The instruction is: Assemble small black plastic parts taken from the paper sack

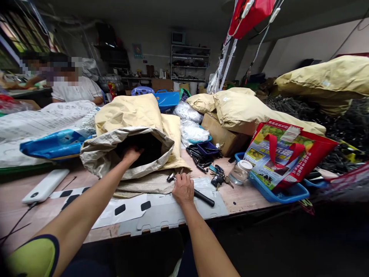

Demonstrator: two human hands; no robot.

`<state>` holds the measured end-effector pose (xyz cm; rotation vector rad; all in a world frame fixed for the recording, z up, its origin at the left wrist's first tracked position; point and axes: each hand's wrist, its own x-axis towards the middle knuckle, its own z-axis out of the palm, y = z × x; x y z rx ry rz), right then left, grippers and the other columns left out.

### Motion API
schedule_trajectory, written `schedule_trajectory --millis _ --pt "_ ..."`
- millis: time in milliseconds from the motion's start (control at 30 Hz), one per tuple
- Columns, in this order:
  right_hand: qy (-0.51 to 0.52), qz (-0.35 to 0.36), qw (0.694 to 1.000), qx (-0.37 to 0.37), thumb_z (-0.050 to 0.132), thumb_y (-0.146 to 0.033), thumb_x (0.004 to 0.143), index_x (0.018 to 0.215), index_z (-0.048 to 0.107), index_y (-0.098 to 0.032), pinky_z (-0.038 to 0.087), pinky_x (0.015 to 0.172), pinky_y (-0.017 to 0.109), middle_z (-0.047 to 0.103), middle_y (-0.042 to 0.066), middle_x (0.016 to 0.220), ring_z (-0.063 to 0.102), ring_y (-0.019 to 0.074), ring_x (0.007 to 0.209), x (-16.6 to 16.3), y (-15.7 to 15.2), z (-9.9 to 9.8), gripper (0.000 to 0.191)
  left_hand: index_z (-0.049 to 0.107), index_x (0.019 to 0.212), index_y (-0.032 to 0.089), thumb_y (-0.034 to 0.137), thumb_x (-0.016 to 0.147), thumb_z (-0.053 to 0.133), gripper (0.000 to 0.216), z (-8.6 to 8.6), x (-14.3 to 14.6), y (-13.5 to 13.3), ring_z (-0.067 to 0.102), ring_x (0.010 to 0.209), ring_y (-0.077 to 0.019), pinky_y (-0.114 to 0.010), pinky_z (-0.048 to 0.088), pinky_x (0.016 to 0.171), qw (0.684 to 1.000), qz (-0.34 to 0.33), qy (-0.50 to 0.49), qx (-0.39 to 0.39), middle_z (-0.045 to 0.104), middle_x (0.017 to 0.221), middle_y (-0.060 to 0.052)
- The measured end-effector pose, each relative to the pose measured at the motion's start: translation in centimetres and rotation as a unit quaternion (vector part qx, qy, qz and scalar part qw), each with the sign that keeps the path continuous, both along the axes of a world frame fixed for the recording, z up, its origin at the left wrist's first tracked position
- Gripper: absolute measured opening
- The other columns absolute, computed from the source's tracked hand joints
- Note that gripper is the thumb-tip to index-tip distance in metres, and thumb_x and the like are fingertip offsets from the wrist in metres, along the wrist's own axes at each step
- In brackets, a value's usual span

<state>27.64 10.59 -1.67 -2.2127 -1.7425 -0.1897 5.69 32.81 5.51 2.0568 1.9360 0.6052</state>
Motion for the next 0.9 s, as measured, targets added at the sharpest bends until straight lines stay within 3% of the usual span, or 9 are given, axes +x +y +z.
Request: schedule_trajectory --millis 133,233,333,400,500,600,733,900 --pt "0.004 0.002 1.000 0.003 0.056 -0.027 0.093 0.110 0.061 -0.024 0.032 0.084 0.035 0.057 0.006 0.109 0.046 0.0227 0.104 0.0 -0.1 -0.1 0.017 0.072 0.109 0.014 0.046 0.092 0.061 0.038 -0.4 -0.3 0.4 0.066 0.109 -0.0349 -0.039 0.051 0.086 0.999 -0.006 0.034 -0.015 0.071 0.117 -0.018" --pt "0.001 0.001 1.000 0.006 0.055 -0.027 0.094 0.111 0.061 -0.024 0.032 0.084 0.035 0.057 0.006 0.109 0.046 0.0228 0.103 0.0 -0.1 -0.2 0.018 0.072 0.111 0.015 0.044 0.094 0.059 0.036 -0.2 -1.2 -1.2 0.066 0.105 -0.0323 -0.037 0.050 0.085 1.000 -0.010 0.012 0.015 0.072 0.112 -0.016" --pt "0.001 0.000 1.000 0.008 0.055 -0.027 0.094 0.111 0.061 -0.024 0.031 0.084 0.035 0.057 0.006 0.109 0.046 0.0230 0.104 -0.1 0.0 -0.1 0.019 0.072 0.110 0.019 0.048 0.093 0.059 0.036 -0.4 -2.3 -5.4 0.066 0.098 -0.0279 -0.036 0.049 0.084 0.994 -0.036 -0.042 0.093 0.072 0.103 -0.011" --pt "0.003 0.001 1.000 0.008 0.055 -0.027 0.094 0.111 0.062 -0.024 0.031 0.084 0.035 0.057 0.006 0.109 0.046 0.0230 0.104 -0.1 0.0 -0.1 0.019 0.072 0.106 0.020 0.047 0.092 0.061 0.032 -1.2 -2.9 -9.4 0.064 0.095 -0.0243 -0.034 0.048 0.085 0.981 -0.129 -0.081 0.120 0.071 0.100 -0.008" --pt "0.001 -0.002 1.000 0.002 0.055 -0.027 0.094 0.111 0.062 -0.024 0.031 0.083 0.035 0.057 0.007 0.109 0.046 0.0229 0.103 -0.2 0.1 0.0 0.019 0.073 0.104 0.022 0.043 0.091 0.065 0.026 -3.4 -3.1 -15.3 0.062 0.094 -0.0225 -0.033 0.047 0.084 0.956 -0.259 -0.106 0.085 0.071 0.098 -0.006" --pt "-0.004 -0.005 1.000 0.000 0.055 -0.027 0.094 0.110 0.062 -0.024 0.031 0.082 0.035 0.057 0.007 0.109 0.046 0.0228 0.102 -0.2 0.1 0.0 0.018 0.073 0.102 0.023 0.038 0.090 0.068 0.021 -6.1 -3.0 -18.8 0.060 0.093 -0.0232 -0.034 0.046 0.084 0.954 -0.277 -0.108 0.048 0.070 0.094 -0.006" --pt "-0.009 -0.004 1.000 0.010 0.055 -0.027 0.094 0.110 0.062 -0.024 0.030 0.083 0.035 0.057 0.007 0.108 0.046 0.0229 0.102 -0.3 0.0 -0.1 0.018 0.074 0.104 0.022 0.034 0.087 0.071 0.021 -8.4 -2.8 -19.4 0.061 0.095 -0.0233 -0.035 0.046 0.086 0.960 -0.244 -0.133 0.037 0.067 0.095 -0.006" --pt "-0.014 -0.002 1.000 0.010 0.055 -0.028 0.094 0.110 0.063 -0.023 0.031 0.082 0.034 0.057 0.007 0.109 0.046 0.0231 0.103 -0.2 0.2 -0.7 0.018 0.075 0.100 0.023 0.036 0.085 0.073 0.020 -8.6 -2.9 -18.8 0.060 0.092 -0.0226 -0.034 0.044 0.083 0.960 -0.241 -0.140 0.026 0.066 0.091 -0.004"
